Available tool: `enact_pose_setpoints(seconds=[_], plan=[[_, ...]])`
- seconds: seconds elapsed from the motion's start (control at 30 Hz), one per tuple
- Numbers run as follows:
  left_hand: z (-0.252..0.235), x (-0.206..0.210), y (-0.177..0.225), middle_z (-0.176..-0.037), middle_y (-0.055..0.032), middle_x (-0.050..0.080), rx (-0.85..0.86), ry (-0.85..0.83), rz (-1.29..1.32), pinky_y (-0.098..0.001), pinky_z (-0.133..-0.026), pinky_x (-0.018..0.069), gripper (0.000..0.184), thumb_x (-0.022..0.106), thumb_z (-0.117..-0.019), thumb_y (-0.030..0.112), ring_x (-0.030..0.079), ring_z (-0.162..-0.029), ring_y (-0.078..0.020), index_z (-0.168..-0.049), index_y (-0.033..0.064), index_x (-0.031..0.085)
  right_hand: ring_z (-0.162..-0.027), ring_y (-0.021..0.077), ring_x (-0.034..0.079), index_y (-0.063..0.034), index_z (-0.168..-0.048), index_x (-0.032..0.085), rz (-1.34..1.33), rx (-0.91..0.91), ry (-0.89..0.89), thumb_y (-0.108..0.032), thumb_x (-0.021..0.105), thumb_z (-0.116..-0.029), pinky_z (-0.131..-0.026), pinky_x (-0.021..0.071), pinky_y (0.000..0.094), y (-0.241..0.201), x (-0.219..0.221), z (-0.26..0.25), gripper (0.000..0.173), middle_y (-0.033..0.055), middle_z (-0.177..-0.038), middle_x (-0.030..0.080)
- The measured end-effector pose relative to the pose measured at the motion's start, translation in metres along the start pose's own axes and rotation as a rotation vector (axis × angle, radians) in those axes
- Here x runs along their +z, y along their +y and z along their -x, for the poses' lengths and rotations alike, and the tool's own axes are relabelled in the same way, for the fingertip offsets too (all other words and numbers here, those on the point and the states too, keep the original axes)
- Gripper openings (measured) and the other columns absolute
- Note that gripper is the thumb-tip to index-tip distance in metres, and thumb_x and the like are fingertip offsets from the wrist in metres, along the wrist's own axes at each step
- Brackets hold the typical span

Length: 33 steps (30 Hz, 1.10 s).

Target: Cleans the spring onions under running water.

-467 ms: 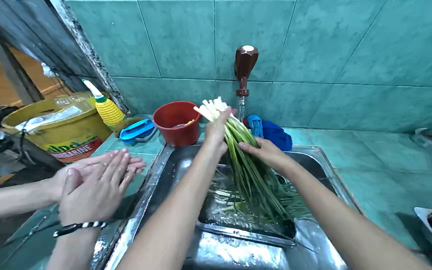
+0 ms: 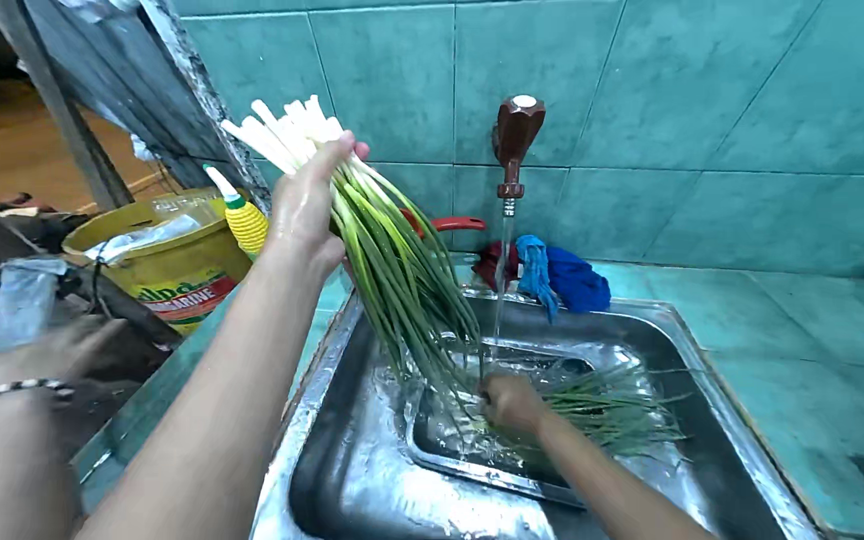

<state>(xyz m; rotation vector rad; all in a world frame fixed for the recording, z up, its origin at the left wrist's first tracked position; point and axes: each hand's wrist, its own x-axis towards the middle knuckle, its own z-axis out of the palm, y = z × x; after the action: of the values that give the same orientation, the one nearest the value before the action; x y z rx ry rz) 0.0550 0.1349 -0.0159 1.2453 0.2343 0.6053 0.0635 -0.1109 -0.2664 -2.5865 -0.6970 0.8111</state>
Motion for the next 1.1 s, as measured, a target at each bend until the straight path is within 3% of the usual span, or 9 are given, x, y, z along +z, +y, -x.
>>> enact_pose_setpoints(seconds=[0.17, 0.23, 0.33, 0.43, 0.63, 0.8, 0.93, 1.03, 1.1], plan=[[0.010, -0.019, -0.001, -0.099, 0.0021, 0.074, -0.035, -0.033, -0.125, -0.0313, -0.075, 0.0617, 0.031, 0.069, -0.0971, 0.032, 0.072, -0.086, -0.0110, -0.122, 0.0137, 0.064, -0.096, 0.0311, 0.070, 0.0027, -0.121, 0.065, -0.376, 0.011, 0.195, -0.012, 0.058, -0.1024, -0.091, 0.0557, 0.0498, -0.001, -0.065, 0.008, 0.025, 0.0206, -0.108, 0.070], [0.016, -0.020, -0.019, -0.097, -0.0007, 0.075, -0.096, -0.025, -0.157, -0.0325, -0.072, 0.0615, 0.034, 0.070, -0.0960, 0.031, 0.072, -0.083, -0.0128, -0.122, 0.0107, 0.065, -0.088, 0.0306, 0.071, 0.0024, -0.119, 0.065, -0.405, -0.024, 0.306, -0.014, 0.056, -0.1049, -0.084, 0.0579, 0.0499, -0.010, -0.098, 0.017, 0.024, 0.0204, -0.103, 0.070], [0.029, -0.009, -0.057, -0.101, -0.0080, 0.074, -0.168, -0.062, -0.274, -0.0398, -0.077, 0.0608, 0.043, 0.073, -0.0951, 0.029, 0.072, -0.087, -0.0184, -0.127, 0.0033, 0.061, -0.087, 0.0296, 0.071, 0.0024, -0.119, 0.065, -0.499, -0.028, 0.468, -0.015, 0.057, -0.1050, -0.083, 0.0581, 0.0492, -0.031, -0.141, 0.026, 0.024, 0.0194, -0.104, 0.070], [0.047, 0.015, -0.086, -0.102, -0.0115, 0.074, -0.204, -0.125, -0.357, -0.0440, -0.079, 0.0585, 0.037, 0.075, -0.0937, 0.024, 0.071, -0.089, -0.0218, -0.120, -0.0006, 0.064, -0.080, 0.0222, 0.071, 0.0023, -0.114, 0.067, -0.634, -0.096, 0.565, -0.014, 0.061, -0.1036, -0.077, 0.0597, 0.0407, -0.046, -0.166, 0.032, 0.020, 0.0142, -0.097, 0.071], [0.060, 0.056, -0.119, -0.098, -0.0156, 0.072, -0.369, -0.114, -0.041, -0.0432, -0.079, 0.0607, 0.045, 0.072, -0.0960, 0.034, 0.072, -0.086, -0.0241, -0.123, -0.0009, 0.062, -0.068, 0.0163, 0.070, -0.0013, -0.108, 0.065, -0.736, -0.182, 0.541, -0.017, 0.059, -0.1053, -0.067, 0.0605, 0.0320, -0.071, -0.165, 0.039, 0.018, 0.0093, -0.087, 0.071], [0.075, 0.069, -0.132, -0.101, -0.0128, 0.072, -0.456, -0.164, 0.020, -0.0435, -0.081, 0.0593, 0.054, 0.065, -0.0968, 0.050, 0.070, -0.090, -0.0228, -0.125, 0.0044, 0.063, -0.059, 0.0193, 0.066, -0.0048, -0.103, 0.065, -0.398, -0.142, 0.616, -0.035, 0.043, -0.1109, -0.058, 0.0585, 0.0377, -0.063, -0.155, 0.042, 0.038, 0.0097, -0.077, 0.066], [0.079, 0.084, -0.142, -0.099, -0.0121, 0.070, -0.427, -0.160, -0.024, -0.0421, -0.083, 0.0567, 0.056, 0.067, -0.0941, 0.055, 0.068, -0.091, -0.0208, -0.116, 0.0033, 0.066, -0.087, 0.0337, 0.068, -0.0030, -0.109, 0.067, -0.206, -0.087, 0.689, -0.029, 0.038, -0.1123, -0.079, 0.0537, 0.0561, -0.059, -0.144, 0.036, 0.039, 0.0181, -0.089, 0.068], [0.069, 0.089, -0.143, -0.095, -0.0129, 0.067, -0.405, -0.067, -0.056, -0.0399, -0.078, 0.0554, 0.048, 0.068, -0.0973, 0.043, 0.065, -0.084, -0.0203, -0.116, -0.0008, 0.063, -0.079, 0.0237, 0.064, 0.0006, -0.121, 0.055, -0.416, -0.083, 0.489, -0.024, 0.037, -0.1129, -0.074, 0.0534, 0.0423, -0.055, -0.149, 0.042, 0.032, 0.0146, -0.094, 0.065], [0.059, 0.086, -0.144, -0.101, -0.0164, 0.069, -0.417, -0.026, -0.041, -0.0440, -0.083, 0.0566, 0.051, 0.067, -0.0982, 0.044, 0.068, -0.091, -0.0245, -0.121, -0.0015, 0.062, -0.076, 0.0160, 0.064, -0.0016, -0.131, 0.047, -0.596, -0.096, 0.397, -0.015, 0.045, -0.1103, -0.072, 0.0547, 0.0337, -0.051, -0.150, 0.047, 0.025, 0.0102, -0.097, 0.065]])
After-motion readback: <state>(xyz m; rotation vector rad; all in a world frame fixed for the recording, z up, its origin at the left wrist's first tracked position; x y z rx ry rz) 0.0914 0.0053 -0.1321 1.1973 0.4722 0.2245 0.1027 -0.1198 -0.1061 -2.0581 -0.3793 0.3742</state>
